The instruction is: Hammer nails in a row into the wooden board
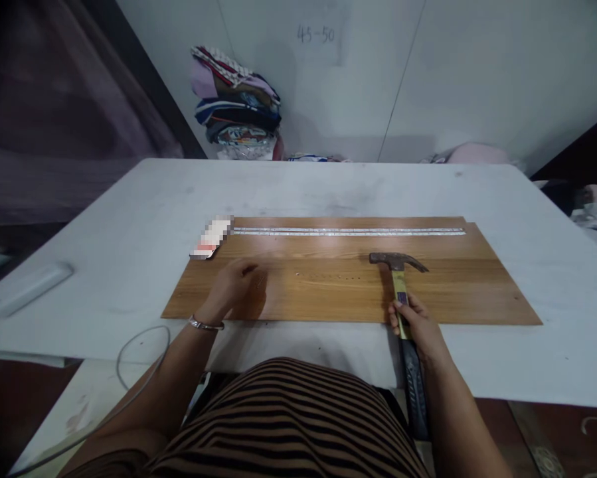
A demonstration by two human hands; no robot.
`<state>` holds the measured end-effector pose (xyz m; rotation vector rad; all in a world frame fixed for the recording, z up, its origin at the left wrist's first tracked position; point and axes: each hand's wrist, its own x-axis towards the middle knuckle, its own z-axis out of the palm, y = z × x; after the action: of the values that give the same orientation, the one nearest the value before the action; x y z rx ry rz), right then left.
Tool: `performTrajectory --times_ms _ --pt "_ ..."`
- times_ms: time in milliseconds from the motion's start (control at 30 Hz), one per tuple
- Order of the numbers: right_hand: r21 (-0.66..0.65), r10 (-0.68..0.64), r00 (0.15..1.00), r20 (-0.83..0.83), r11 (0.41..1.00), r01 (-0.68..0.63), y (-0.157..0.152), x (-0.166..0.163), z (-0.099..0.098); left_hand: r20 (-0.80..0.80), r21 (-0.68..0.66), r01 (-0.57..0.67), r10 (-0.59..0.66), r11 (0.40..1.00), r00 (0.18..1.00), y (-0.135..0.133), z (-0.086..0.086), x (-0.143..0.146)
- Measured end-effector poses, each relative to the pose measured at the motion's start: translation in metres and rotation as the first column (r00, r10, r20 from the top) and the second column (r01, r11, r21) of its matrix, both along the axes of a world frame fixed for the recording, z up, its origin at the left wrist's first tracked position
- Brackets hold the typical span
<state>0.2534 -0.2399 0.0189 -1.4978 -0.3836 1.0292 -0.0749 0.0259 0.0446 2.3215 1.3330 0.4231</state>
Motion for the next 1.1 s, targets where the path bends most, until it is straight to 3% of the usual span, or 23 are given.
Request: performTrajectory --times_ms 267,467,600,867,1100 --pt "-0.039 0.016 1.0 0.013 0.999 -0.015 0.003 -0.002 0.005 0.002 -0.011 0.053 -0.053 0.999 0.999 0.005 -0.005 0.02" --pt "-0.002 0.025 1.0 -0.002 1.0 -0.025 0.004 -0.004 0.006 -0.169 0.062 0.085 -0.074 0.994 0.983 0.005 0.015 0.017" --pt "0.006 0.02 1.0 -0.005 1.0 -0.02 0.004 -0.003 0.004 -0.249 0.04 0.153 -0.138 0.987 0.959 0.006 0.012 0.02" --pt "0.026 0.012 1.0 -0.004 1.0 -0.012 0.007 -0.005 0.007 -0.033 -0.002 0.25 -0.25 0.968 0.968 0.01 -0.009 0.032" --pt "0.004 -0.007 1.0 -0.017 1.0 0.007 0.01 -0.008 0.013 0.206 -0.115 0.127 -0.101 0.985 0.973 0.005 -0.017 0.028"
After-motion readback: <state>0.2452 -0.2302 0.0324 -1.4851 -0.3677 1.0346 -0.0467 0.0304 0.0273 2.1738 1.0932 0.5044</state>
